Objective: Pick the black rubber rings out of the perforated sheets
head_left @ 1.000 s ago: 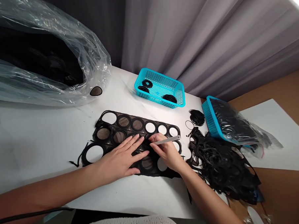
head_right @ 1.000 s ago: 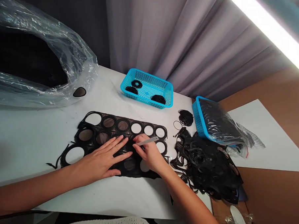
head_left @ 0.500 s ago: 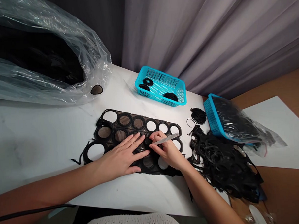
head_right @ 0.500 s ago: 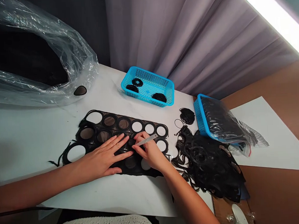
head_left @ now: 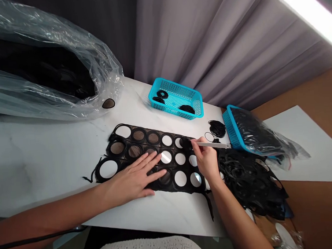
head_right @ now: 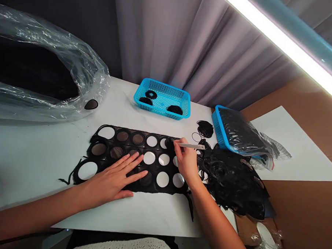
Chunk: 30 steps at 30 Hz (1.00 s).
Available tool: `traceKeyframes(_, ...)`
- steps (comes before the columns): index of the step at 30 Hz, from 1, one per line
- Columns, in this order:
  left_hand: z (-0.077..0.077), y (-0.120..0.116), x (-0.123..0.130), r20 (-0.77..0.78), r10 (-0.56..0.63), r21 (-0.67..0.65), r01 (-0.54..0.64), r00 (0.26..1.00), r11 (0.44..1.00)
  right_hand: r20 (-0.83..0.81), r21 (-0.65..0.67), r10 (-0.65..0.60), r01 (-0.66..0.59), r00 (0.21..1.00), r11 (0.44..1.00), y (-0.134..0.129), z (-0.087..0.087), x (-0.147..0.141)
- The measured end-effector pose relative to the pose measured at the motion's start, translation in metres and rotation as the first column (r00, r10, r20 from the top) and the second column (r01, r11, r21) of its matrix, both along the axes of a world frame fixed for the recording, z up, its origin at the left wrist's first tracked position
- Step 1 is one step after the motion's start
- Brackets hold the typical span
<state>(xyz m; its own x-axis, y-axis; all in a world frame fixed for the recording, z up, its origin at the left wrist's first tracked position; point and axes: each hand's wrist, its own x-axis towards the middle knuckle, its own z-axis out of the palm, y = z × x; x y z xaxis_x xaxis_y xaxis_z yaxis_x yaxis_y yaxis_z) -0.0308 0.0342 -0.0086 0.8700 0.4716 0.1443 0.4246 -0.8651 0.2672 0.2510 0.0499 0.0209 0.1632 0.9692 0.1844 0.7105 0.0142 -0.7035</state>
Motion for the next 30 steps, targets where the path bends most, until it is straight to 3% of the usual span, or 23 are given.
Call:
traceKeyframes(3, 0.0, -0.022, -0.004, 0.01, -0.027, 0.006, 0.027, 1.0, 1.0, -0.043, -0.051, 0.2, -0.202, 0.979, 0.978, -0.027, 0.003, -0.013)
traceKeyframes(6, -0.004, -0.04, -0.006, -0.014, 0.019, 0.018, -0.019, 1.0, 1.0, -0.094, -0.113, 0.421, -0.43, 0.902, 0.896, -0.053, -0.005, -0.032)
traceKeyframes(8, -0.006, -0.045, -0.006, -0.016, 0.038, 0.018, -0.038, 0.999, 0.999, -0.142, -0.13, 0.496, -0.513, 0.856, 0.849, -0.063, -0.011, -0.039)
traceKeyframes(15, -0.006, -0.044, -0.007, 0.039, 0.044, -0.02, -0.044, 0.998, 0.999, -0.215, -0.122, 0.527, -0.558, 0.822, 0.821, -0.067, -0.016, -0.038)
traceKeyframes(22, -0.009, -0.044, -0.006, -0.006, 0.029, -0.05, -0.029, 1.0, 0.998, -0.169, -0.104, 0.537, -0.557, 0.826, 0.824, -0.066, -0.02, -0.039)
traceKeyframes(26, -0.007, -0.044, -0.005, -0.006, 0.028, -0.06, -0.029, 1.0, 0.998, -0.062, -0.078, 0.569, -0.572, 0.82, 0.817, -0.07, -0.02, -0.039)
traceKeyframes(30, -0.007, -0.044, -0.006, -0.023, 0.032, -0.067, -0.033, 0.999, 0.997, 0.173, -0.041, 0.619, -0.622, 0.766, 0.782, -0.081, -0.022, -0.045)
